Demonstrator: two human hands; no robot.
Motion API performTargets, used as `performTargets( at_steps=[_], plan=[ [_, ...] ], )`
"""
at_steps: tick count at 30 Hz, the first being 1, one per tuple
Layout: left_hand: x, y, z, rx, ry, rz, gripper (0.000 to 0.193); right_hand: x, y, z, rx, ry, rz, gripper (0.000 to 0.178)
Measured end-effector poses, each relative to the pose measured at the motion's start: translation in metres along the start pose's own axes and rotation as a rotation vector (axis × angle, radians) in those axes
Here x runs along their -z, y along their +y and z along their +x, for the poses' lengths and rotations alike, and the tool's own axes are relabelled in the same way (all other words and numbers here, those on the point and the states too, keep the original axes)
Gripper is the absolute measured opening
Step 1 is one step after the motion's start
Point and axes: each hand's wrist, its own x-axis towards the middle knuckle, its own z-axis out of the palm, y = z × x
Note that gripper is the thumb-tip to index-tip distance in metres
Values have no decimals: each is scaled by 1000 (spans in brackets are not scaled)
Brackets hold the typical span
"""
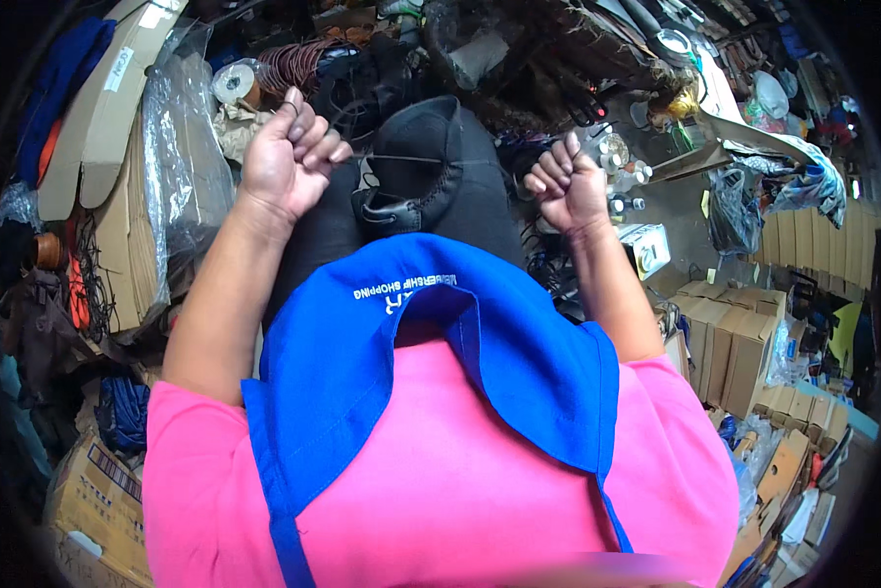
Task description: The recorder is stitching the upper part of a black shoe using a long black thread and a needle.
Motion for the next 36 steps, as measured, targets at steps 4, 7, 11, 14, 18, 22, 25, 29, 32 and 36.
performTargets(
  at_steps=[4, 7, 11, 14, 18, 22, 25, 29, 32, 36],
  plan=[
    [-9, 11, -7, -71, 177, 398, 25, 22, -4, -4, -128, 1, 51, 40],
    [-1, 63, -32, -38, 362, 1427, 20, 70, -25, -22, -192, 230, -709, 41],
    [20, 92, -89, -535, 515, 2072, 26, 117, -48, -35, -151, 248, -1463, 61],
    [-7, 61, -90, -625, 520, 1958, 28, 51, -53, -18, 148, 155, -1328, 64],
    [-64, -25, -66, -401, -77, 2083, 35, -68, -44, 20, 133, -250, -1403, 64],
    [-73, -68, -43, -332, -267, 2406, 46, -106, -21, 55, 13, -353, -1894, 55],
    [-65, -78, -37, -416, -301, 2478, 39, -92, -24, 63, -78, -365, -1843, 61],
    [-53, -75, -36, -498, -243, 2438, 31, -93, -25, 34, -200, -156, -1620, 36],
    [-43, -68, -31, -545, -229, 2345, 36, -75, -20, 24, -74, -186, -1531, 34],
    [-45, -69, -21, -499, -306, 2366, 26, -61, -9, 8, -2, -64, -1251, 28]
  ],
)
